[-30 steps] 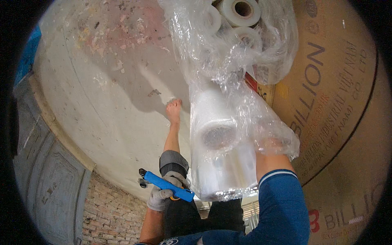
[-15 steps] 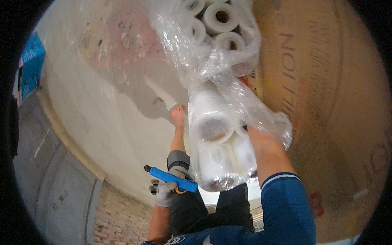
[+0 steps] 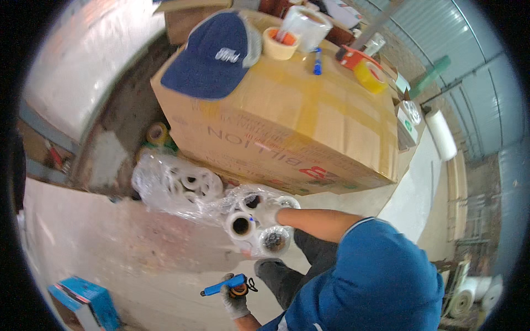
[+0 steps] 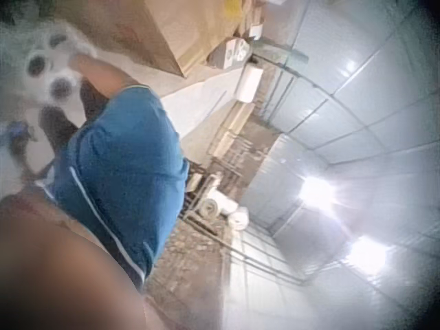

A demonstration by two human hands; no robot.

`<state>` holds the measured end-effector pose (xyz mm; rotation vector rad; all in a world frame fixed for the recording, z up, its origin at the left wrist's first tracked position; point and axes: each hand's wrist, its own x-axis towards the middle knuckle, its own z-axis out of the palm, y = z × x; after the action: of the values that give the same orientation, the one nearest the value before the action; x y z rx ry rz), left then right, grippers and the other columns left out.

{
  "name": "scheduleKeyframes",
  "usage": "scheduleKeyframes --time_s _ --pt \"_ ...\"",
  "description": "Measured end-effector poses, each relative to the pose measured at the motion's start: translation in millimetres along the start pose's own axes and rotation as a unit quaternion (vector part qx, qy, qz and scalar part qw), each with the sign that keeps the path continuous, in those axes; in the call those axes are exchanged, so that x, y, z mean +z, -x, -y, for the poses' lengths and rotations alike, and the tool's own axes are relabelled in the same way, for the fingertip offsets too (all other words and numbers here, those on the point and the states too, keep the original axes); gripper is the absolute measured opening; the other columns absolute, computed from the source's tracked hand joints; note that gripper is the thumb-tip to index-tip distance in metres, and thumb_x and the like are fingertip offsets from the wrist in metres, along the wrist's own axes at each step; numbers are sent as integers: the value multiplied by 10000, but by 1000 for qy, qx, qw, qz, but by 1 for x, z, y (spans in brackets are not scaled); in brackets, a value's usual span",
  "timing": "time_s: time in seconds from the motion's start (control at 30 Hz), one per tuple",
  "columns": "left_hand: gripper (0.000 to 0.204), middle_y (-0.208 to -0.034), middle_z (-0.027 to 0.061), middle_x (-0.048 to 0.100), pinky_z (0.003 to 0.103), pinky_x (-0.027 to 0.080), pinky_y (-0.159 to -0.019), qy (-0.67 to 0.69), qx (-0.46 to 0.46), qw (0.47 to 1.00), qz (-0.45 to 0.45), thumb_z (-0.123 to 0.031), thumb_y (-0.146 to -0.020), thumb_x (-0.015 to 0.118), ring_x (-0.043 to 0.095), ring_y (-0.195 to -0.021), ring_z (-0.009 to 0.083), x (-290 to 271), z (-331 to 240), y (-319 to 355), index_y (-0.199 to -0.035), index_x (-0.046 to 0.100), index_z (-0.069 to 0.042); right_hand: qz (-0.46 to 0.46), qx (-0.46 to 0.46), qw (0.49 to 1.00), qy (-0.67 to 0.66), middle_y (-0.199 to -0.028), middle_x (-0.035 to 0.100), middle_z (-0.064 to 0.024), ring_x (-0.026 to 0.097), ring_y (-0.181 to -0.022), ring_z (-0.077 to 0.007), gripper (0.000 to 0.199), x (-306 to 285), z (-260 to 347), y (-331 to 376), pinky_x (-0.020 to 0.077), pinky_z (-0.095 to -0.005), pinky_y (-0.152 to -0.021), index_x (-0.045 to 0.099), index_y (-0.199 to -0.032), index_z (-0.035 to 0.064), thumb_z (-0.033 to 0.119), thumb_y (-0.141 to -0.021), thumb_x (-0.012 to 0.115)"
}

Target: The person unrolls a sheet of bubble wrap on the floor, measures it with a tape measure, and cuts it to size using a utility knife. The person then places the cut piece aside.

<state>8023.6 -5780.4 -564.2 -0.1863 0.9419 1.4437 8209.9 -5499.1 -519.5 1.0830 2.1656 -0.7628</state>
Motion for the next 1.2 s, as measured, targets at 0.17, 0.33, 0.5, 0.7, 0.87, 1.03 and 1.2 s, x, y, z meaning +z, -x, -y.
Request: scheduleKeyframes --time_s 0.17,0.33,0.5,0.7,0.87,1.03,1.2 --pt "589 -1167 169 631 475 513 -938 -41 3 998 44 -371 -786 741 623 -1050 323 29 -62 20 -1195 583 21 -152 -88 948 -265 -1099 683 -167 651 -1032 -330 358 -102 -13 187 499 -401 -910 634 -1252 208 279 -913 541" --pt "582 -1183 167 628 475 513 -940 -46 30 997 62 -368 -801 738 612 -1080 315 73 -99 29 -1206 592 24 -554 97 746 -357 -1001 691 -125 652 -882 -181 341 -203 -91 234 512 -312 -771 649 -1200 100 195 -873 633" --pt "636 -1189 170 621 459 517 -937 -75 38 993 88 -388 -800 744 606 -1093 312 109 -108 42 -1235 567 41 -660 211 629 -351 -1020 688 -202 670 -948 -331 371 -243 -185 201 505 -421 -846 660 -1153 111 339 -861 633" --pt "653 -1142 214 632 510 522 -924 -105 14 988 115 -412 -787 742 625 -1043 405 125 -89 64 -1215 565 48 -580 231 714 -317 -1067 695 -172 659 -1016 -324 436 -219 -206 183 498 -417 -893 648 -1180 124 410 -851 649" --pt "711 -1132 219 642 507 520 -922 -150 -18 976 159 -441 -758 766 635 -1041 378 138 -72 79 -1215 563 64 -582 176 712 -352 -1189 668 -154 647 -1082 -287 479 -181 -189 207 497 -373 -932 613 -1251 96 356 -854 681" --pt "699 -1118 193 655 458 536 -900 -189 -58 954 224 -414 -736 801 647 -1023 344 159 -61 84 -1198 575 60 -580 140 705 -384 -1250 641 -141 636 -1116 -245 488 -137 -200 248 492 -341 -955 592 -1275 50 291 -865 701" --pt "627 -1118 208 651 443 546 -893 -211 -85 939 257 -332 -756 789 657 -1007 318 185 -46 94 -1186 571 70 -607 168 683 -370 -1116 683 -152 664 -1022 -294 383 -122 -172 260 511 -366 -882 643 -1168 81 299 -853 666"
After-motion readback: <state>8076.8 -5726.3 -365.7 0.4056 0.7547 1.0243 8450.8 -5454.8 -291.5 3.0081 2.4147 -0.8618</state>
